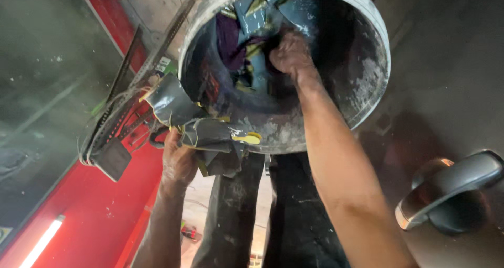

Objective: The person soaks sanding blocks in a bucket of water, then uses a sanding block to sand the surface of a car hood. The person moves the sanding block across the hood in long strokes, covering different areas of the hood surface.

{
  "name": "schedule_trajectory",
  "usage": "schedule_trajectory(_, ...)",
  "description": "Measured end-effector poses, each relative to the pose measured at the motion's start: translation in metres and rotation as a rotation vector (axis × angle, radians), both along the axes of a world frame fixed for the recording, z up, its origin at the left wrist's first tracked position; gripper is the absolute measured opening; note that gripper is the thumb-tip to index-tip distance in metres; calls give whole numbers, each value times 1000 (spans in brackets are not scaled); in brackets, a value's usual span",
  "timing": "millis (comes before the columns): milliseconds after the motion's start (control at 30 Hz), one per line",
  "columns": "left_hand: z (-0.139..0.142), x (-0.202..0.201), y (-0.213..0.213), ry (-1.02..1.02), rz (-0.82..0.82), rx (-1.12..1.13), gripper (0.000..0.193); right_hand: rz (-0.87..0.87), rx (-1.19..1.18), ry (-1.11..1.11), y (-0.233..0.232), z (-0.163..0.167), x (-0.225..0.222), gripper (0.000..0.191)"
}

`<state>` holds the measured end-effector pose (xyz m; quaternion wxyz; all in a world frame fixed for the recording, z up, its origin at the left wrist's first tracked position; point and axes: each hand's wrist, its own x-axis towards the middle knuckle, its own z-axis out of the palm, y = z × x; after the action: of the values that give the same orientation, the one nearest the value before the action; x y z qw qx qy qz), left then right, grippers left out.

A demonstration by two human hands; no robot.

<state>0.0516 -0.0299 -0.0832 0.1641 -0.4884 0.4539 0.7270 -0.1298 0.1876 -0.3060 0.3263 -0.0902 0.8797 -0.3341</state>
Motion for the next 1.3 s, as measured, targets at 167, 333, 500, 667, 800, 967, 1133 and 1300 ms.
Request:
schedule_trajectory(167, -1, 6, -2, 5, 33, -20, 37, 181, 303, 5, -8, -25, 8, 40)
schedule_trajectory(333, 5, 1, -2, 27, -290, -192, 36, 471, 159, -32, -10, -16, 25, 16)
schedule_trajectory(500, 9, -15, 1, 420, -1219, -1036, 35, -78, -23, -453, 4, 17, 25, 39)
schedule_trajectory(667, 11, -21, 7, -20, -112, -158, 28, -181, -386, -599, -16, 82, 65, 67)
schedule_trajectory(800, 14, -15, 8, 474, -1115, -991, 26, -369, -562, -439, -26, 106, 110, 77)
schedule_trajectory(967, 10, -8, 9, 35, 92, 7, 33, -738, -757, -869, -19, 87, 133, 64)
schedule_trajectory(1133, 8, -6, 7, 78, 101, 30, 32, -652, -758, -1070, -5, 70, 128, 66)
schedule_trajectory(1300, 13, -1, 0, 78, 122, 61, 34, -354, -428, -922, -7, 63, 116, 54)
